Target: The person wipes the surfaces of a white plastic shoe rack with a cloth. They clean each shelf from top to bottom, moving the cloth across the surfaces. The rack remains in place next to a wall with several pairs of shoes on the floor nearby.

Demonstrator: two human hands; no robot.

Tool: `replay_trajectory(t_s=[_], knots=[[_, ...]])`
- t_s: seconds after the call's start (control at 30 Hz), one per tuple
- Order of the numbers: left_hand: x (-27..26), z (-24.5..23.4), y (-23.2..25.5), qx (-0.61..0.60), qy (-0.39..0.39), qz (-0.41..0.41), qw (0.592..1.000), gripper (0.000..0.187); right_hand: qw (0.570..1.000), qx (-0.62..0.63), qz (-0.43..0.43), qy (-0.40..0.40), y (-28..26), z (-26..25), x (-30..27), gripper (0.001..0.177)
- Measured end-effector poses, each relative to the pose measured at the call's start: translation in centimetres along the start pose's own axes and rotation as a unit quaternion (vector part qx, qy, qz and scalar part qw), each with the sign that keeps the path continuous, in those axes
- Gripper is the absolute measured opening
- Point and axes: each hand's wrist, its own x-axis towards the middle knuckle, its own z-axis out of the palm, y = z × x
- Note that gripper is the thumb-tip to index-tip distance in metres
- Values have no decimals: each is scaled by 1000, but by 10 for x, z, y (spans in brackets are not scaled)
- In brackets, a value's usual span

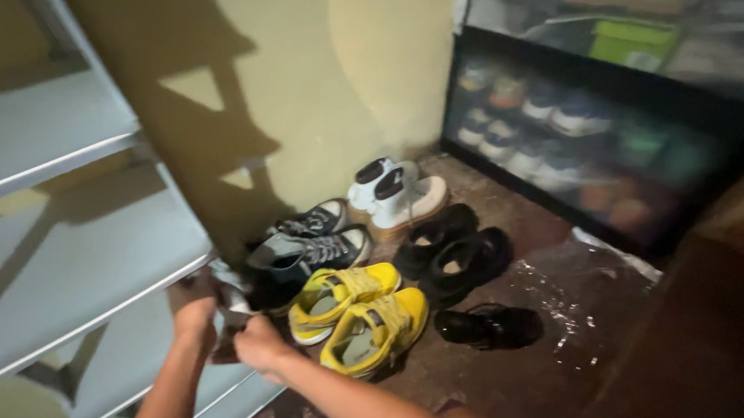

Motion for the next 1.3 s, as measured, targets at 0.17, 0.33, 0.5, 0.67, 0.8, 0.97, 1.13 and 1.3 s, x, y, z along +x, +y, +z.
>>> replay_trajectory(t_s=[0.17,0.33,0.5,0.67,0.8,0.97,1.13,1.3], knots=[[-8,-15,-11,257,41,49,964,39,1000,-13,-6,4,17,-4,12,30],[1,-1,-4,71,104,172,977,31,998,-47,32,-3,14,-5,12,28],[-12,-3,12,174,75,208,960,30,996,57,68,-18,11,-5,13,20],[-44,-18,26,241,-30,104,964,38,994,-101,41,25,16,-8,14,22],[-53,-26,38,281,-52,116,951,36,997,-32,71,5,8,-8,12,21],[-78,-39,48,294,-53,179,937,38,995,-20,93,14,-7,-8,7,23],[-129,-54,37,109,97,207,967,25,996,-63,54,29,-28,-25,9,26],[-170,-81,-25,147,180,91,968,31,896,-419,-84,122,-51,-32,8,50]])
